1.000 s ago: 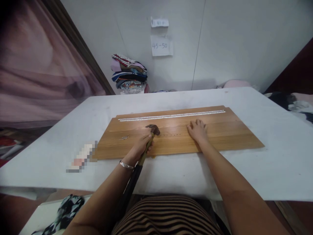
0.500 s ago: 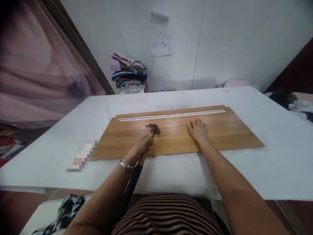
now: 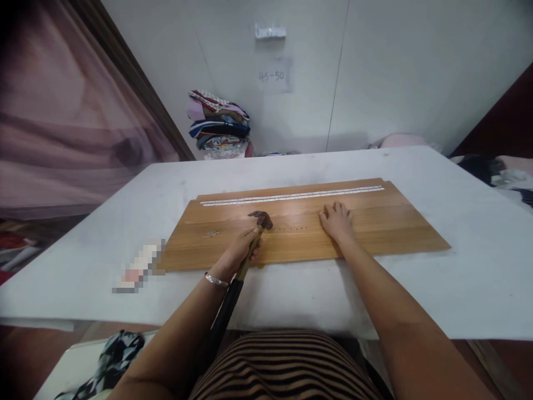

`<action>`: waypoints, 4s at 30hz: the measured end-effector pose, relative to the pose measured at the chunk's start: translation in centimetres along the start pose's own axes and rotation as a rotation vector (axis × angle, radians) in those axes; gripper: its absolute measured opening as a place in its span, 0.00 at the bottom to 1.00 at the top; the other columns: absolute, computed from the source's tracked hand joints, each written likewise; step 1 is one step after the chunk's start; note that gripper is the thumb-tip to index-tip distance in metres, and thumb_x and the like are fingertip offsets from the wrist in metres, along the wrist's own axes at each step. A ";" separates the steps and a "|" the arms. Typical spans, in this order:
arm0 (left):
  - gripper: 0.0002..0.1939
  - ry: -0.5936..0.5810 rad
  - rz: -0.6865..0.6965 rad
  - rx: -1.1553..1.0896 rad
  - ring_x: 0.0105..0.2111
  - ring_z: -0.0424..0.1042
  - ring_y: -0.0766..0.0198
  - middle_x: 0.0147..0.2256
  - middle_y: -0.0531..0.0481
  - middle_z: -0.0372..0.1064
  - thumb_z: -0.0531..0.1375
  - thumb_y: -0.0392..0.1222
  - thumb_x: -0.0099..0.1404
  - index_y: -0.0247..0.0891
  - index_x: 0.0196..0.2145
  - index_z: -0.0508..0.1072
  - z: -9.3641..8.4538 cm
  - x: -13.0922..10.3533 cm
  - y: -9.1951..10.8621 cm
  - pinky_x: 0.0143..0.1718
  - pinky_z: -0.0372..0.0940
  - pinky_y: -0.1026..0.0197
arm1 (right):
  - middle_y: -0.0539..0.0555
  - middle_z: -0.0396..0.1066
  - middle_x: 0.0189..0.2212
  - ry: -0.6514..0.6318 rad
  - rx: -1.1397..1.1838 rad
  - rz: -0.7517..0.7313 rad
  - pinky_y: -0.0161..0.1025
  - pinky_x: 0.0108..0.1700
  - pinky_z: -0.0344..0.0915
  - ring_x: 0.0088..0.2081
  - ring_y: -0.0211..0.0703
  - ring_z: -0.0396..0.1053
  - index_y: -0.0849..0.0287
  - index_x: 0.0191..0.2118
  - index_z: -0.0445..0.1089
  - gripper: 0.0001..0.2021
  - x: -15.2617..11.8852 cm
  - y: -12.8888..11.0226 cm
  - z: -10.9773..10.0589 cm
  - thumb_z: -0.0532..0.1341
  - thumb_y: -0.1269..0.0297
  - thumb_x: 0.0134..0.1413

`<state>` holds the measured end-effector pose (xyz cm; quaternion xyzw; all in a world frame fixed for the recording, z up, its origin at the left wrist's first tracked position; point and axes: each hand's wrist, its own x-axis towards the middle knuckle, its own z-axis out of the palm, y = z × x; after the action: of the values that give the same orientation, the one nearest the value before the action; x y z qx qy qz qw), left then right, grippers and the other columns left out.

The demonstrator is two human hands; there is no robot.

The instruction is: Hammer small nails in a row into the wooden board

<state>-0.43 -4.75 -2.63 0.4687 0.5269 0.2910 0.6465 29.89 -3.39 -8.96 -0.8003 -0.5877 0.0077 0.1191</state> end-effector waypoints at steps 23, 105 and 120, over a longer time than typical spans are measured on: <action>0.16 0.003 0.000 0.005 0.15 0.56 0.74 0.23 0.57 0.61 0.56 0.55 0.63 0.38 0.34 0.64 0.0 -0.3 0.2 0.14 0.51 0.69 | 0.64 0.64 0.56 0.027 -0.008 -0.016 0.57 0.58 0.50 0.59 0.56 0.55 0.56 0.52 0.69 0.23 0.0 0.1 0.2 0.45 0.52 0.64; 0.18 -0.010 0.015 0.008 0.16 0.57 0.74 0.24 0.57 0.62 0.57 0.57 0.62 0.38 0.33 0.64 -0.2 -0.1 -0.1 0.14 0.52 0.70 | 0.64 0.63 0.58 0.011 -0.006 -0.007 0.58 0.58 0.50 0.60 0.56 0.54 0.57 0.53 0.69 0.24 0.0 0.1 0.1 0.45 0.52 0.64; 0.17 0.002 -0.012 0.012 0.16 0.57 0.74 0.23 0.57 0.61 0.56 0.56 0.63 0.38 0.32 0.63 -0.1 -0.1 0.0 0.14 0.52 0.70 | 0.65 0.63 0.57 -0.001 -0.005 -0.004 0.58 0.58 0.49 0.60 0.56 0.54 0.57 0.54 0.69 0.23 0.0 -0.1 -0.2 0.45 0.52 0.64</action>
<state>-0.54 -4.83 -2.57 0.4690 0.5321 0.2842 0.6450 29.84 -3.42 -8.73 -0.7995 -0.5892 0.0063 0.1167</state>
